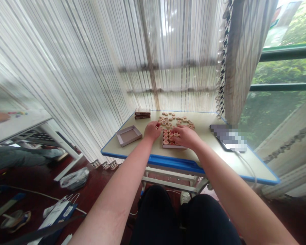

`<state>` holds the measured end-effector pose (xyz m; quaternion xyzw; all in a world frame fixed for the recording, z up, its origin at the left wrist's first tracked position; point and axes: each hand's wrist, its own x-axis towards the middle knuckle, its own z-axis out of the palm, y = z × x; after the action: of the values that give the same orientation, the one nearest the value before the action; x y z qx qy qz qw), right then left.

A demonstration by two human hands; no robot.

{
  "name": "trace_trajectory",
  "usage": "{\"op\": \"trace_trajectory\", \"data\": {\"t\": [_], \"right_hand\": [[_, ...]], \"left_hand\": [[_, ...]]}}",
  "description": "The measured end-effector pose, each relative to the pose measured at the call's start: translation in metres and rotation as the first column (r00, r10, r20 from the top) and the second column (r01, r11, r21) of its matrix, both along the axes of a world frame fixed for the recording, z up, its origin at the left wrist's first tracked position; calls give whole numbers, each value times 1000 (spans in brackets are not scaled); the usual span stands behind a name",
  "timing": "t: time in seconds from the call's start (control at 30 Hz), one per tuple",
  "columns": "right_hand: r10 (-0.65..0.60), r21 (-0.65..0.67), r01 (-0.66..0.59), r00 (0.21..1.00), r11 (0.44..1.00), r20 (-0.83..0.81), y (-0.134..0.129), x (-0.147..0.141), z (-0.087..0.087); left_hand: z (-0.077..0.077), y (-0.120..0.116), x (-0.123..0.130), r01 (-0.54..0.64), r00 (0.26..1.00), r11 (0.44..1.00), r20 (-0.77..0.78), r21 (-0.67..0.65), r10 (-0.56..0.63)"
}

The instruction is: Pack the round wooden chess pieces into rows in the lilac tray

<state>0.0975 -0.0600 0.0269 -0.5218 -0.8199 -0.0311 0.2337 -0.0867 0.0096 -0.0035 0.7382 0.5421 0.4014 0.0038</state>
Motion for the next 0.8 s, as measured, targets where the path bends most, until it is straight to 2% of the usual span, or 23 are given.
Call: {"op": "trace_trajectory", "data": {"t": [0.27,0.5,0.57,0.63,0.73,0.8], "right_hand": [[68,-14,-68,997,998,34,4,-2,-7],[36,-8,-36,999,999,-3,5,2,-3],[-48,9,48,998,999,-45,8,11,0],[-206,30,210,972,977,-114,13,23,2],[-468,2,477,862,879,-198,23,42,-2],[-554,-54,556,804,829,-218,30,50,-10]], "left_hand": [[-2,3,0,21,1000,1000,7,23,-21],[-2,5,-1,16,1000,1000,25,14,-17],[-2,6,-1,-11,1000,1000,30,-2,11],[-3,8,0,-15,1000,1000,27,-15,16],[-5,11,0,21,1000,997,-6,-69,-21],[-6,12,0,29,998,991,-50,-134,-36]]}}
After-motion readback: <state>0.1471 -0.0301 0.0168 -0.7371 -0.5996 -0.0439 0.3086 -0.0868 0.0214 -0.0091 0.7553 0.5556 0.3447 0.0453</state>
